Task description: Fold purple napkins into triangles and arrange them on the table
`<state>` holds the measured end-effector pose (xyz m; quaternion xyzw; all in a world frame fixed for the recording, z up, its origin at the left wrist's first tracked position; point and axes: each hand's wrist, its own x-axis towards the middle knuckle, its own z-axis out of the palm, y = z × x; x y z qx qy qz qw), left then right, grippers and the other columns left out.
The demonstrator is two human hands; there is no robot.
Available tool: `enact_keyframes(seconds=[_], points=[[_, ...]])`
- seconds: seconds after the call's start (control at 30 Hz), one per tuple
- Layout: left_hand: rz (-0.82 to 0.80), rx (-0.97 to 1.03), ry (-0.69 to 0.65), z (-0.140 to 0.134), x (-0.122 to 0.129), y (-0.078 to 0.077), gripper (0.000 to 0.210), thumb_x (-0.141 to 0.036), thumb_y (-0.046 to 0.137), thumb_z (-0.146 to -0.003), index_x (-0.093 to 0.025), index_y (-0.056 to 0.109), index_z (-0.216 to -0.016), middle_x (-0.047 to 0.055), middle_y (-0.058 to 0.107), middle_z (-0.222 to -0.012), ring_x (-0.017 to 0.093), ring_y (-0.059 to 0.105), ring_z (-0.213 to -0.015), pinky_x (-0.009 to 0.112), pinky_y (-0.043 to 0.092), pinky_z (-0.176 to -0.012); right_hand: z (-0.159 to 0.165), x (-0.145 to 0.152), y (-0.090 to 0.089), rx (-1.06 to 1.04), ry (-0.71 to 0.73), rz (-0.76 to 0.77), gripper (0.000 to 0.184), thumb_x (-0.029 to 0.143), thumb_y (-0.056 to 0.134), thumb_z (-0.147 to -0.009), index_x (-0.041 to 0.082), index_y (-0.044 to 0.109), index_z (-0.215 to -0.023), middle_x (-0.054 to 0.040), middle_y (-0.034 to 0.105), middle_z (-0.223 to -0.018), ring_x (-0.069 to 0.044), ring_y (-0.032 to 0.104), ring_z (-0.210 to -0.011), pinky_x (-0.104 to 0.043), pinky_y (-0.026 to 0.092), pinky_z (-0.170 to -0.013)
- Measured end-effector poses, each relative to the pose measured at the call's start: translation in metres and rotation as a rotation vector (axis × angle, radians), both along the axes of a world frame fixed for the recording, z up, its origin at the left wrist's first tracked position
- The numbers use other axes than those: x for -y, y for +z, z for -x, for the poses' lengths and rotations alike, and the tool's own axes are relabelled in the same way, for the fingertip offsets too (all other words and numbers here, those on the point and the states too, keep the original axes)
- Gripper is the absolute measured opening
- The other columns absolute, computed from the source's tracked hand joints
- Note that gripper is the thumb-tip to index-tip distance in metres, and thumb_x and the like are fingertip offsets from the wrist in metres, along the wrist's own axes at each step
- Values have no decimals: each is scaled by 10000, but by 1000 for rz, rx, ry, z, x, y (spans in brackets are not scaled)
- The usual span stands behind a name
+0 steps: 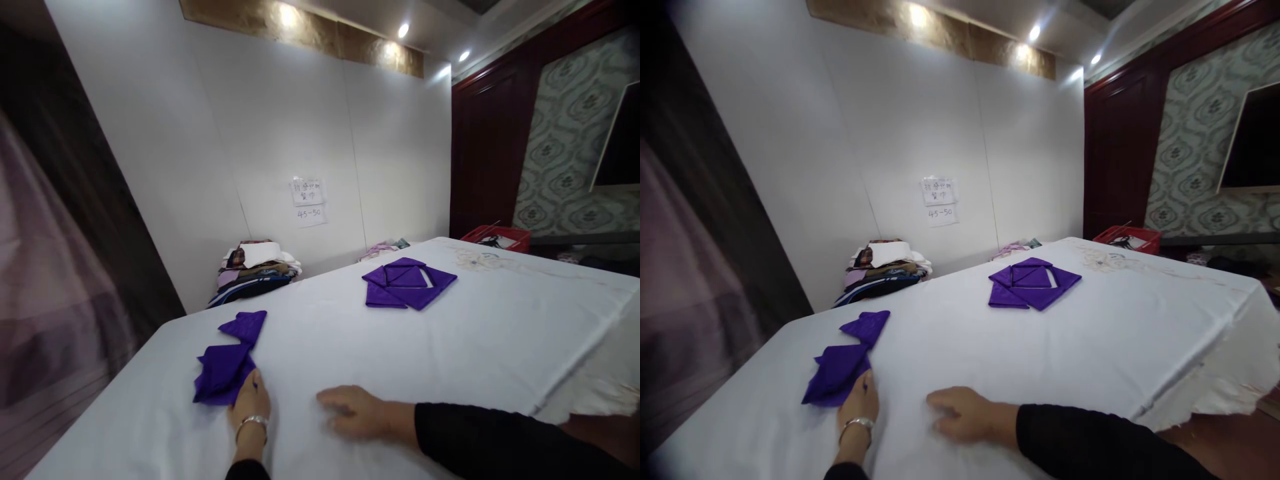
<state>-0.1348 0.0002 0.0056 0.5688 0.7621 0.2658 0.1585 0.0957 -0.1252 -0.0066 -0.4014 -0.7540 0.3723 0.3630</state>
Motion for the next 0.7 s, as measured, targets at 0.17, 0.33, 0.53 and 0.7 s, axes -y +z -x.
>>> enact_keyframes(seconds=[0.17,0.33,0.53,0.7], points=[[-84,116,-160,-51,46,-6,351,-309,339,-892,-207,553,-1150,54,609,-1172,190,554,-1078,296,396,-932,-1,-16,-3,-466,-275,367,587,424,647,-697,177,515,-1214,-107,529,-1249,-226,508,-1109,-372,381,-942],[-218,269,-523,-94,101,-19,374,-310,345,-871,-171,573,-1132,69,610,-1168,186,556,-1073,328,409,-956,-7,-23,11,-805,-242,584,703,456,634,-720,200,358,-1313,-112,480,-1289,-219,527,-1089,-371,431,-893],[-281,56,-921,-111,144,-15,361,-303,335,-873,-239,560,-1148,37,571,-1224,177,474,-1168,423,316,-1038,-14,-19,9,-888,-336,653,674,243,612,-736,217,302,-1333,-101,495,-1279,-190,557,-1043,-348,423,-906],[-292,12,-942,-109,153,-4,357,-324,384,-866,-205,552,-1158,67,571,-1217,194,465,-1169,412,335,-1020,-15,-16,6,-812,-409,618,710,88,544,-680,186,306,-1341,-97,559,-1195,-177,588,-956,-325,443,-860]])
